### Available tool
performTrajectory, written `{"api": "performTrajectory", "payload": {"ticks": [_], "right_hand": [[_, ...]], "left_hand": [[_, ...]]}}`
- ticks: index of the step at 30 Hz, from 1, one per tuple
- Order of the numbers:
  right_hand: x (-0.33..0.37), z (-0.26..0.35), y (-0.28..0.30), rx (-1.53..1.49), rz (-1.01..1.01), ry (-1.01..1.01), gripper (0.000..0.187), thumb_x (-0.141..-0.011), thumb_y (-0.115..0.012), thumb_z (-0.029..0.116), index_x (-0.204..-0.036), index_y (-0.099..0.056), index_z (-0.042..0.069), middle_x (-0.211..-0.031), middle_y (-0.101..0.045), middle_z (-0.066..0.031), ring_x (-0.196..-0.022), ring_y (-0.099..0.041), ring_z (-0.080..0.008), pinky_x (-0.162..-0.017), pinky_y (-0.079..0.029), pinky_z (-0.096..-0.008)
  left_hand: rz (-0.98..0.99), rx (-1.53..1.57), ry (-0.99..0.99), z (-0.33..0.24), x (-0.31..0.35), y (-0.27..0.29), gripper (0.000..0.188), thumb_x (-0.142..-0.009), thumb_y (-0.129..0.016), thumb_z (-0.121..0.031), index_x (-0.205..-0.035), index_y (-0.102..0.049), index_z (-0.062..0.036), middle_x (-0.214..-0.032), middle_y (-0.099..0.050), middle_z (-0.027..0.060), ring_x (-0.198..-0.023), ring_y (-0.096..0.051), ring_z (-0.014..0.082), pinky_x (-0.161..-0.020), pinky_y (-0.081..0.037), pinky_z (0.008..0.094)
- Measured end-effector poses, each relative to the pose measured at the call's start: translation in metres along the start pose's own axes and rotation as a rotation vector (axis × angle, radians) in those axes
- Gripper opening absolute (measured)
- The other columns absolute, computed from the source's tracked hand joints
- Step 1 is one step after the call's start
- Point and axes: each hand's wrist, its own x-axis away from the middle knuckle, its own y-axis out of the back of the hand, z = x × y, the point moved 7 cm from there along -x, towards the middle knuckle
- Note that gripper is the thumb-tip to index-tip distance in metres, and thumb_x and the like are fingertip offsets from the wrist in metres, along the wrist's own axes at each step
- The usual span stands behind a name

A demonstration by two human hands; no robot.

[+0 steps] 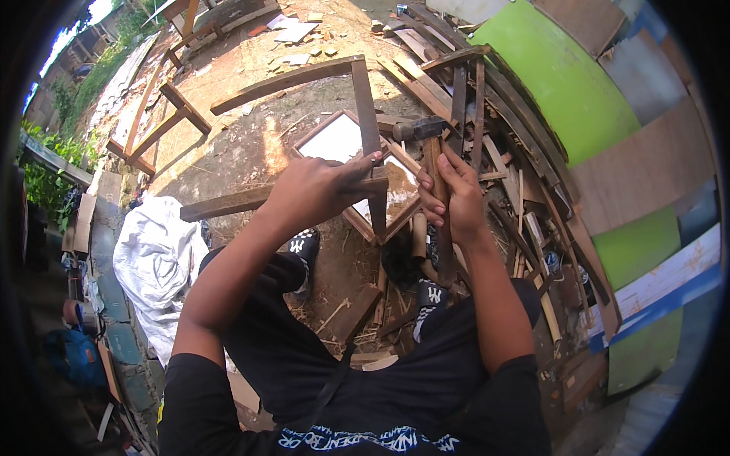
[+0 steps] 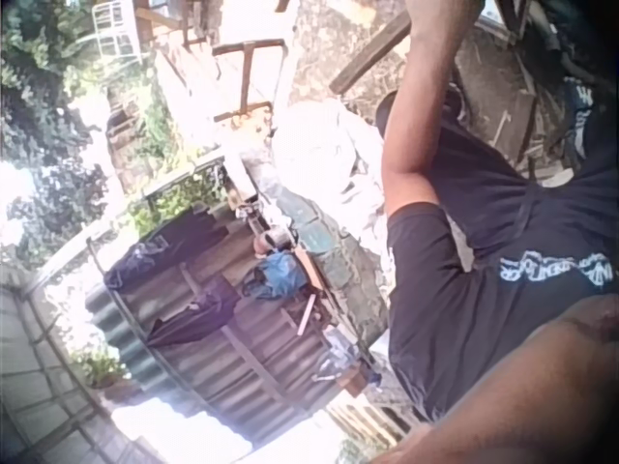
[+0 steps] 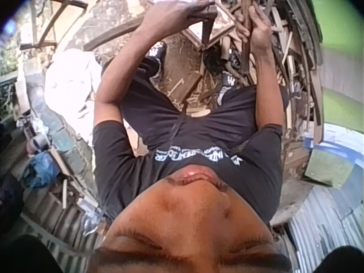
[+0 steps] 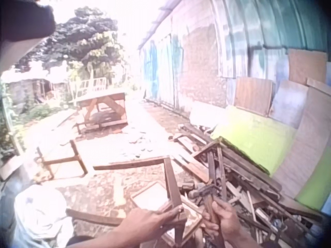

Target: The person uses a hammer to pry apart and remove wooden slats from a rectangular wooden frame. They repeatedly strike the joints and pull the pieces away, separating the frame into individual components.

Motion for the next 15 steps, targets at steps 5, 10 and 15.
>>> {"api": "performTrajectory", "payload": {"ticks": [5,10,15], "right_hand": [[0.009,-0.005,-0.01,0.184,0.064,-0.092,0.029,-0.113,-0.041,0.028,-0.132,-0.05,0.008,-0.083,-0.051,-0.0051,-0.046,-0.039,-0.0064,-0.036,-0.033,-0.0198],[-0.007,0.004,0.0,-0.022,-0.03,0.009,0.042,-0.112,-0.044,0.031,-0.147,-0.044,0.008,-0.082,-0.05,-0.0045,-0.047,-0.038,-0.0057,-0.037,-0.031,-0.0204],[0.006,-0.001,-0.009,0.149,0.051,-0.086,0.033,-0.113,-0.042,0.032,-0.136,-0.049,0.008,-0.082,-0.049,-0.003,-0.047,-0.037,-0.0051,-0.037,-0.03,-0.0196]], "left_hand": [[-0.001,0.062,-0.009,0.0,0.003,0.001,0.039,-0.091,-0.075,-0.043,-0.126,-0.071,-0.0257,-0.075,-0.073,0.009,-0.062,-0.07,0.0322,-0.054,-0.053,0.0443],[0.003,0.047,-0.009,-0.001,-0.002,0.0,0.039,-0.091,-0.075,-0.041,-0.127,-0.071,-0.0261,-0.075,-0.073,0.01,-0.063,-0.07,0.0329,-0.055,-0.053,0.0449],[0.114,0.072,0.029,-0.002,0.005,-0.005,0.053,-0.094,-0.069,-0.046,-0.143,-0.062,-0.0253,-0.076,-0.072,0.0127,-0.068,-0.071,0.0338,-0.063,-0.055,0.0458]]}}
